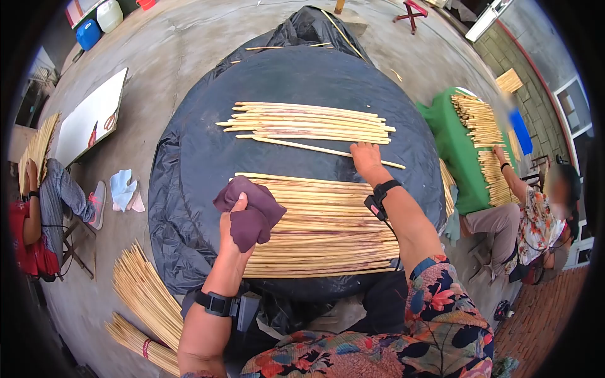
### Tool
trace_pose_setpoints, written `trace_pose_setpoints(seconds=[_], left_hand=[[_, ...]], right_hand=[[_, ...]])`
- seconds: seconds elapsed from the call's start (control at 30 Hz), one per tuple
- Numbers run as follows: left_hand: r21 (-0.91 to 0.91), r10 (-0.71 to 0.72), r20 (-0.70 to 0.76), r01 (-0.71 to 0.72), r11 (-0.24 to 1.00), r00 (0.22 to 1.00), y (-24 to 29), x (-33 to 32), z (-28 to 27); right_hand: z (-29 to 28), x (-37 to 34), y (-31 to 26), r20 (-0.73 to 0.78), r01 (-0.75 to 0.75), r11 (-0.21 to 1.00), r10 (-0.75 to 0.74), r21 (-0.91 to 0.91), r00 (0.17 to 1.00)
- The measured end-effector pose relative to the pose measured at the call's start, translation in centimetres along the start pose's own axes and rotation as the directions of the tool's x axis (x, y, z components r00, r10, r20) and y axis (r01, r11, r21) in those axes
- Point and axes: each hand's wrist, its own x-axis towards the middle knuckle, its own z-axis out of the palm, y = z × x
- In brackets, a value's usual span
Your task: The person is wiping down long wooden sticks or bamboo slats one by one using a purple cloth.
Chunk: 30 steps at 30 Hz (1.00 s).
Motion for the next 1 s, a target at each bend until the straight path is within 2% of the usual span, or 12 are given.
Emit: trace_pose_setpoints(seconds=[0.03,0.1,0.13,0.17,0.23,0.37,0.53,0.63,0.77,0.83,0.9,1.0], left_hand=[[-0.006,0.006,-0.013,-0.006,1.0,1.0,0.1,-0.2,0.0],[0.06,0.001,-0.093,0.005,0.998,0.996,0.3,-0.3,0.6],[0.076,0.006,-0.086,0.001,0.997,0.996,0.2,-0.2,0.4],[0.071,0.012,-0.098,-0.005,0.997,0.995,0.3,-0.3,0.4],[0.03,-0.007,-0.071,0.009,1.0,0.997,0.3,-0.5,1.0],[-0.118,0.062,0.069,-0.054,0.992,0.996,0.1,-0.6,1.8],[-0.254,0.107,0.152,-0.066,0.965,0.983,0.3,-1.2,2.8],[-0.083,0.137,0.238,-0.12,0.989,0.962,0.4,-1.0,1.8],[-0.099,0.078,0.346,-0.047,0.994,0.935,2.1,-2.6,2.3],[-0.1,0.053,0.359,-0.018,0.995,0.932,2.8,-2.7,2.2],[-0.264,0.075,0.377,0.03,0.964,0.923,3.3,-3.2,2.5],[-0.113,0.086,0.422,-0.042,0.993,0.902,3.1,-2.8,1.9]], right_hand=[[-1.4,-0.6,-0.5,0.001,0.015,1.0,-0.015,0.003,1.0],[-4.3,-1.6,-1.5,0.131,-0.047,0.864,-0.022,0.501,0.991],[-5.7,-2.1,-2.4,0.058,0.002,0.772,-0.051,0.635,0.997],[-7.1,-2.6,-3.3,0.057,0.013,0.77,-0.065,0.638,0.996],[-12.2,-3.8,-6.3,0.317,-0.227,0.462,-0.125,0.857,0.94],[-16.2,-6.4,-11.8,0.036,0.042,0.365,-0.204,0.93,0.978],[-15.3,-7.2,-15.7,-0.228,0.305,0.415,-0.225,0.857,0.947],[-15.9,-7.7,-16.4,-0.195,0.272,0.477,-0.205,0.836,0.959],[-17.0,-7.8,-16.1,-0.286,0.33,0.42,-0.166,0.845,0.944],[-18.4,-8.1,-15.9,-0.065,0.082,0.181,-0.096,0.98,0.993],[-19.7,-8.1,-15.4,-0.022,0.04,0.176,-0.103,0.984,0.994],[-19.5,-8.4,-15.5,-0.052,0.076,0.243,-0.107,0.967,0.993]])
